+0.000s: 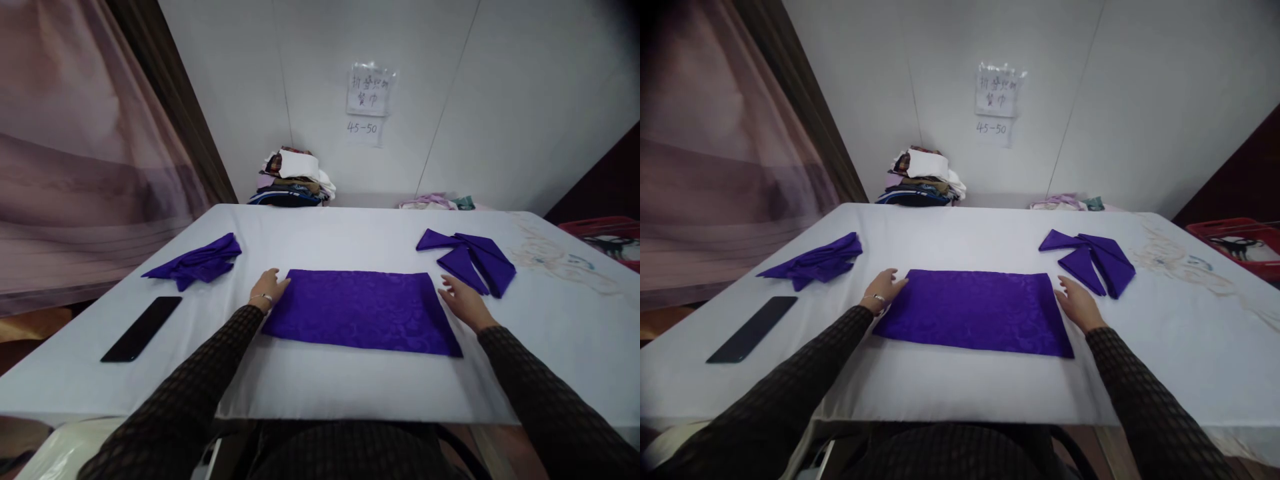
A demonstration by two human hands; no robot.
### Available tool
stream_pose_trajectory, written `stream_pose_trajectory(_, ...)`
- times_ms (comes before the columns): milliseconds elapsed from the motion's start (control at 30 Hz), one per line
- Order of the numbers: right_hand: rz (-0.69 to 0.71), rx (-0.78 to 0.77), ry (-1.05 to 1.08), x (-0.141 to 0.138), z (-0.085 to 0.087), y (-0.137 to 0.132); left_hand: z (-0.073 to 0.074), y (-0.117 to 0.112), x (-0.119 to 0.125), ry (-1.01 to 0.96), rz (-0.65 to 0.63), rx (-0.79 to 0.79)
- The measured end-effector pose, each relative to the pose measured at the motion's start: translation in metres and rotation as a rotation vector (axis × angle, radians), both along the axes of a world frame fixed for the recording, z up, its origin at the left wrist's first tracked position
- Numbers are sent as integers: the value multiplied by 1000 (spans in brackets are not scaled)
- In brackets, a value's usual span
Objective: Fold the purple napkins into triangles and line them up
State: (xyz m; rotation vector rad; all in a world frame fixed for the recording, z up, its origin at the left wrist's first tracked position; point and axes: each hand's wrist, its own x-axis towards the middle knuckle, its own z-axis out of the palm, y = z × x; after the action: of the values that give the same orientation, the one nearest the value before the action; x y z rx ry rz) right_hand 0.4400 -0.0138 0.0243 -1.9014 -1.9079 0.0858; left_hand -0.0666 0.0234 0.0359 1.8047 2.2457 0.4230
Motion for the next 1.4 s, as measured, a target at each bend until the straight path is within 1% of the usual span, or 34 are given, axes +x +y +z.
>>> stream_pose_trajectory(67, -32, -85, 16, 11, -12, -22, -4, -16, -7, -2, 0, -69)
stream_pose_trajectory(133, -61, -138, 44, 17, -19, -41, -4, -27, -7, 2, -16, -123)
stream_pose_trajectory(200, -81, -165, 67, 17, -22, -52, -2, -31, 0, 23, -41, -151)
stream_pose_trajectory(267, -91, -185, 79, 13, -21, -54, -1, -29, 9, 52, -48, -164)
stream_pose_trajectory(367, -76, -188, 70, 4, -18, -43, -1, -20, 18, 75, -18, -157)
stream_pose_trajectory(467, -67, -190, 29, -5, -12, -23, -2, -14, 18, 84, -21, -141)
stream_pose_trajectory(567, -103, -207, -6, -13, -6, 0, -2, -17, 13, 79, -47, -99)
stream_pose_trajectory(667, -139, -230, 6, -21, -3, 22, -1, -24, 5, 59, -31, -55)
stream_pose_trajectory(733, -150, -243, 22, -26, -4, 35, -1, -29, -2, 54, -21, -72)
stream_pose_trajectory(867, -134, -247, 30, -35, -8, 51, -3, -31, -11, 77, -45, -204)
stream_pose_trajectory(933, -113, -246, 24, -37, -10, 55, -2, -30, -12, 98, -43, -225)
stream_pose_trajectory(967, -98, -247, 21, -37, -11, 55, -1, -28, -11, 111, -39, -211)
stream_pose_trajectory(1033, -65, -250, 18, -35, -12, 56, 0, -23, -8, 138, -55, -146)
stream_pose_trajectory(1100, -31, -234, 35, -32, -13, 55, 0, -16, -5, 162, -93, -48)
stream_pose_trajectory(1200, 15, -147, 116, -29, -11, 52, -4, -3, -1, 169, -132, 0)
stream_pose_trajectory(1300, 40, -25, 225, -30, -2, 43, -8, 9, 0, 173, -151, -6)
stream_pose_trajectory(1400, 58, 76, 332, -34, 14, 31, -10, 15, 0, 182, -153, -15)
